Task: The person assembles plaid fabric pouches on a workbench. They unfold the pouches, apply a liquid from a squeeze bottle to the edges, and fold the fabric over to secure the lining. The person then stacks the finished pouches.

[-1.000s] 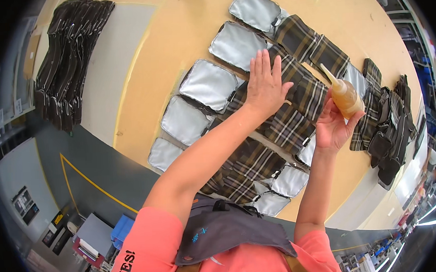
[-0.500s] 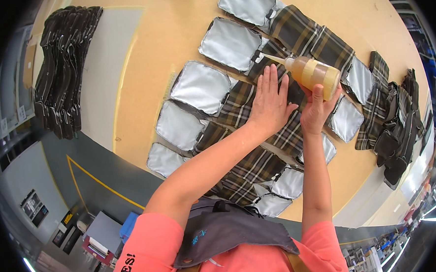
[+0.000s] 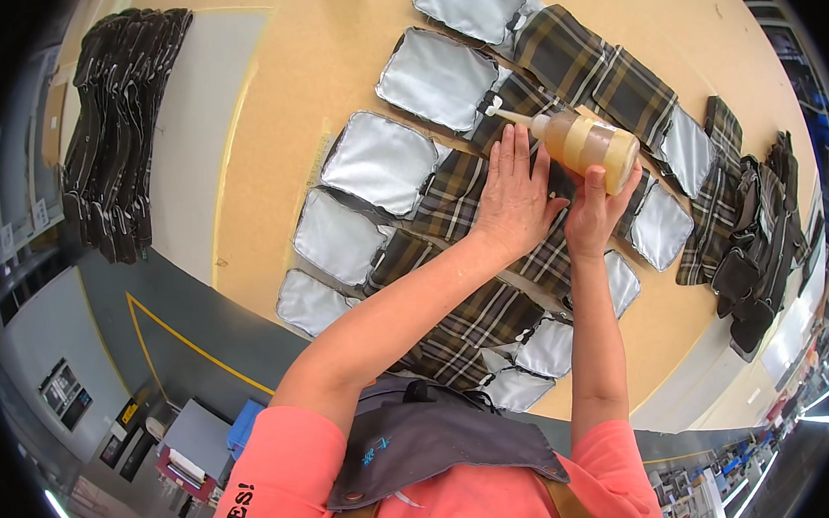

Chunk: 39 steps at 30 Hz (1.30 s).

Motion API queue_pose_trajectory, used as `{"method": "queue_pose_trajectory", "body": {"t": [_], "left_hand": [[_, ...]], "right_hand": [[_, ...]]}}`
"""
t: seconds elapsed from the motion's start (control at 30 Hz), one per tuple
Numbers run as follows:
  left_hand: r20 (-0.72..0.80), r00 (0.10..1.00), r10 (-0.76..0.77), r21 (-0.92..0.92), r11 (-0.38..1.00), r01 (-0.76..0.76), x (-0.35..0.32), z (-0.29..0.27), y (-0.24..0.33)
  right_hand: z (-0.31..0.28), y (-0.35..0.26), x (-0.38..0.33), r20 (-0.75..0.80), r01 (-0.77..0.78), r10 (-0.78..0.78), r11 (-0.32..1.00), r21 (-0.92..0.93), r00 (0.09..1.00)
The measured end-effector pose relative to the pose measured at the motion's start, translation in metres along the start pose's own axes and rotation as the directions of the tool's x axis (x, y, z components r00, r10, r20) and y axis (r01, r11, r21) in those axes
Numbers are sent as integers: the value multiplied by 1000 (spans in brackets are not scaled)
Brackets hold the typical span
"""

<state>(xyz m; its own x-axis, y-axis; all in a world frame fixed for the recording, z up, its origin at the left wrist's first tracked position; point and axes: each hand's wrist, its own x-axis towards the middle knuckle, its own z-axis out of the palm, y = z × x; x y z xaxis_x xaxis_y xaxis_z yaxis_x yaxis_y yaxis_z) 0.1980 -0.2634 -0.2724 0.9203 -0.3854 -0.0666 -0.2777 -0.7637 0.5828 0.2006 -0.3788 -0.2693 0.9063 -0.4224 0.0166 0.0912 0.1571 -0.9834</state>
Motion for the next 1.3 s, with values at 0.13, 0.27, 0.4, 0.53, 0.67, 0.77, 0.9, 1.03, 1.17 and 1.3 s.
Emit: {"method": "queue_pose_trajectory", "body": {"t": [0.13, 0.27, 0.4, 0.53, 0.67, 0.77, 0.9, 1.03, 1.17, 1.3], "left_hand": [[-45, 999, 15, -7, 1000, -16, -1, 0, 0], [-19, 1000, 10, -4, 1000, -10, -1, 0, 0], [-9, 1000, -3, -9, 1000, 3, -1, 1, -1], [7, 1000, -9, -25, 1000, 9, 0, 1, 0], [-40, 999, 29, -24, 999, -30, -1, -3, 0], [-13, 997, 79, -38, 996, -79, 0, -16, 6], [5, 993, 120, -22, 993, -119, -5, -18, 14], [6, 995, 97, -27, 995, -97, -8, -9, 12], [29, 996, 84, -15, 996, -83, -9, -5, 6], [50, 996, 79, -21, 997, -78, -9, -4, 6]], "right_hand": [[5, -5, 4, -29, -24, 25, 999, 21, 999], [-1, -3, -2, -12, -38, 38, 999, 25, 999], [1, -5, -5, -9, -79, 79, 996, 51, 997], [2, -12, -1, 4, -263, 275, 916, 303, 962], [-9, -31, 24, 312, -460, 467, 245, 853, 827], [-30, -45, 50, 341, -378, 384, 24, 925, 858], [-36, -62, 57, -39, -176, 284, 691, 701, 958], [-15, -53, 26, -9, -127, 135, 951, 283, 991], [-9, -27, 11, 16, -96, 95, 982, 160, 995], [-7, -9, 11, -4, -48, 48, 999, 8, 999]]}}
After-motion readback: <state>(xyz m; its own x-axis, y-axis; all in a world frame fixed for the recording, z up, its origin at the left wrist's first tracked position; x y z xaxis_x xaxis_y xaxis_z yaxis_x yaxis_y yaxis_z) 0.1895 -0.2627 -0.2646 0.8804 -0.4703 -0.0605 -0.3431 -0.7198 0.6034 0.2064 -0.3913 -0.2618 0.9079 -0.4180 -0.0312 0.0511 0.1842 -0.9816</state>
